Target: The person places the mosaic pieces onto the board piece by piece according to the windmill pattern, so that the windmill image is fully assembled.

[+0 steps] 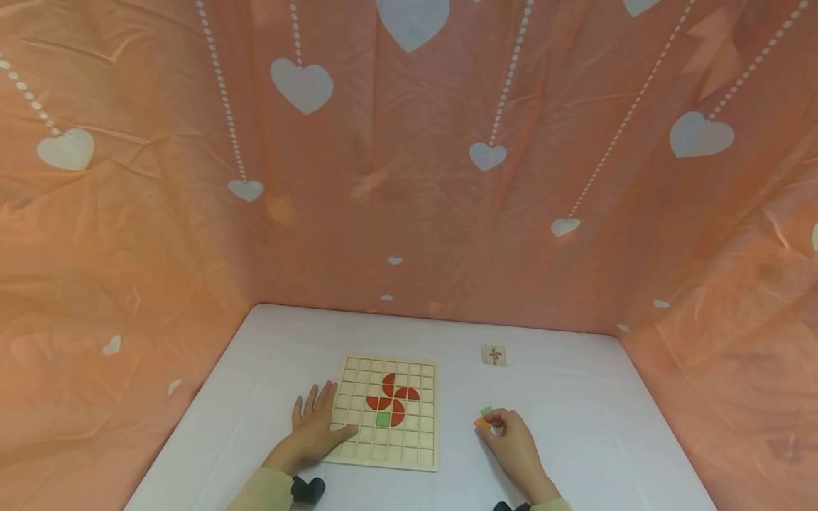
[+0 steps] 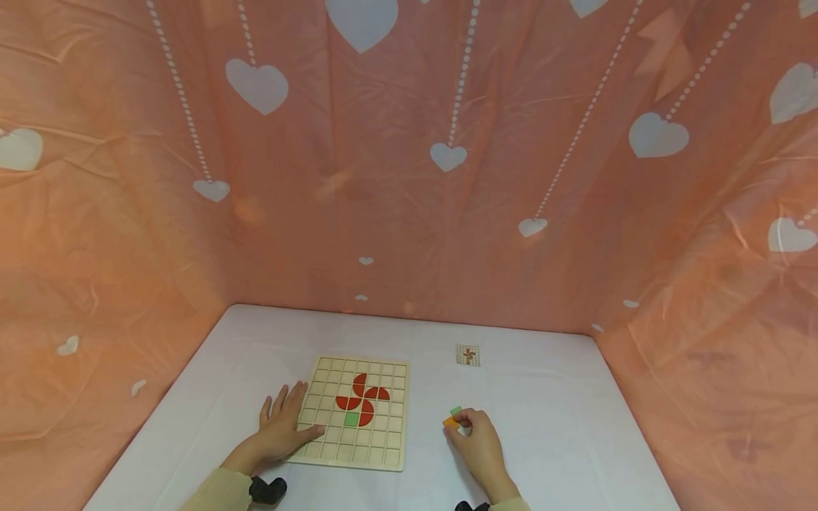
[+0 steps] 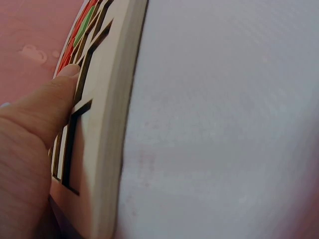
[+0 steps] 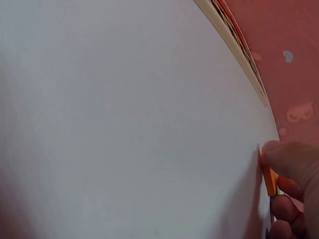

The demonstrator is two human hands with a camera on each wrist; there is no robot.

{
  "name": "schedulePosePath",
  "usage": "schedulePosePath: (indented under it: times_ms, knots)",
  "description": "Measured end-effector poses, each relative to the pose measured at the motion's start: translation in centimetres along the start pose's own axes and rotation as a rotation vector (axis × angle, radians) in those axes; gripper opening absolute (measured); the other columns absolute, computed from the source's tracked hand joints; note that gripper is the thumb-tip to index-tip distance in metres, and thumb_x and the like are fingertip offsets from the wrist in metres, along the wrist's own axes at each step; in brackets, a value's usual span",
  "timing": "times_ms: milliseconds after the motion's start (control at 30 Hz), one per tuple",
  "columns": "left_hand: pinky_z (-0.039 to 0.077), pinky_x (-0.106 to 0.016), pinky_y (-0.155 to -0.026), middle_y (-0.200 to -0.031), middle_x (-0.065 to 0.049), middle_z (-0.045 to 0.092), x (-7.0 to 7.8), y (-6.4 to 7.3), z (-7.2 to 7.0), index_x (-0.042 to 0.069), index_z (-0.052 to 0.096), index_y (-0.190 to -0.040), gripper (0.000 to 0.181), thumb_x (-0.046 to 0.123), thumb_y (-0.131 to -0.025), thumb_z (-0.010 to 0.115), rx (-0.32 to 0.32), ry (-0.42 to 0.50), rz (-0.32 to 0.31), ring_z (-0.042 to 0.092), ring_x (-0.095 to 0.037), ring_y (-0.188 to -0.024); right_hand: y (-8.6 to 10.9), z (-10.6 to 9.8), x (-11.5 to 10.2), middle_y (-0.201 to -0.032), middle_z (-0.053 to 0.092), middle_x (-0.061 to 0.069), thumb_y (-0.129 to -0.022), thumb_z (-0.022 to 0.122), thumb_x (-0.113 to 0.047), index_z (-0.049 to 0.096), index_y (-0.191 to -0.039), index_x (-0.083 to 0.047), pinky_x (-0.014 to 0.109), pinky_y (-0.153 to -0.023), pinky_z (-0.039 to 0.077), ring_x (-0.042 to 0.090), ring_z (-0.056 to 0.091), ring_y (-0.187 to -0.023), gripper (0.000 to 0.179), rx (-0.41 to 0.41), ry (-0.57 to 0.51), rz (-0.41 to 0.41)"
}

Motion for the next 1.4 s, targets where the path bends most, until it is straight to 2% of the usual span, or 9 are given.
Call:
schedulePosePath:
  times_ms: [200,600,733,1100,1300,1400]
  knots:
    - [-0.014,-0.057,-0.110,-0.158,-0.024,0.012,-0.14,-0.07,0.13,-0.004,0.016,-0.152,0.105,0.051,-0.081,0.072,0.001,-0.006,0.002,-0.004,-0.042,-0.144,-0.01,0.24,0.21,-0.094,0.059,0.000,-0.081,0.078,-0.025,0.066,-0.099,-0.010,0.031,-0.070,0.046,0.013,0.053,-0.081,0.026,0.003,0.024,0.022]
    - [-0.015,-0.056,-0.110,-0.158,-0.023,0.012,-0.14,-0.18,0.17,-0.003,0.016,-0.152,0.106,0.053,-0.081,0.071,-0.004,-0.006,0.009,-0.005,-0.042,-0.144,-0.09,0.09,-0.02,-0.091,0.058,0.001,-0.081,0.079,-0.020,0.065,-0.095,-0.008,0.030,-0.067,0.045,0.013,0.052,-0.079,0.023,0.022,0.036,0.029]
    - [-0.016,-0.056,-0.109,-0.158,-0.023,0.012,-0.21,-0.22,0.26,-0.003,0.016,-0.152,0.106,0.053,-0.081,0.071,-0.005,0.000,0.009,-0.005,-0.042,-0.144,-0.18,0.09,0.27,-0.089,0.058,0.002,-0.080,0.080,-0.021,0.065,-0.094,-0.007,0.029,-0.066,0.044,0.014,0.051,-0.076,0.025,0.035,0.039,0.056]
    - [-0.015,-0.056,-0.110,-0.158,-0.023,0.011,-0.29,-0.32,0.32,-0.003,0.015,-0.152,0.106,0.053,-0.081,0.070,0.000,-0.011,0.012,-0.005,-0.042,-0.144,0.00,-0.31,0.10,-0.088,0.057,0.006,-0.078,0.081,-0.024,0.065,-0.090,-0.004,0.037,-0.070,0.049,0.019,0.056,-0.079,0.028,0.073,0.059,0.085]
    - [-0.015,-0.056,-0.110,-0.158,-0.024,0.012,0.02,0.00,-0.02,-0.004,0.016,-0.152,0.105,0.051,-0.082,0.071,0.003,-0.007,0.007,-0.005,-0.042,-0.144,0.06,0.05,0.28,-0.089,0.058,0.004,-0.080,0.079,-0.026,0.066,-0.093,-0.005,0.040,-0.072,0.050,0.019,0.057,-0.081,0.029,0.038,0.078,0.096]
    - [-0.015,-0.057,-0.110,-0.158,-0.024,0.012,0.06,0.08,-0.10,-0.004,0.016,-0.152,0.105,0.051,-0.082,0.071,0.003,-0.012,0.004,-0.005,-0.043,-0.144,0.11,0.26,0.14,-0.088,0.059,0.003,-0.080,0.079,-0.024,0.066,-0.093,-0.006,0.038,-0.071,0.050,0.017,0.057,-0.081,0.026,0.029,0.078,0.074]
Point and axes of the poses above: each hand's wrist, its own y-axis away from the middle knuckle, its own z-axis out of the palm, x = y × z, the point moved 7 cm from there along -y, towards the middle knuckle
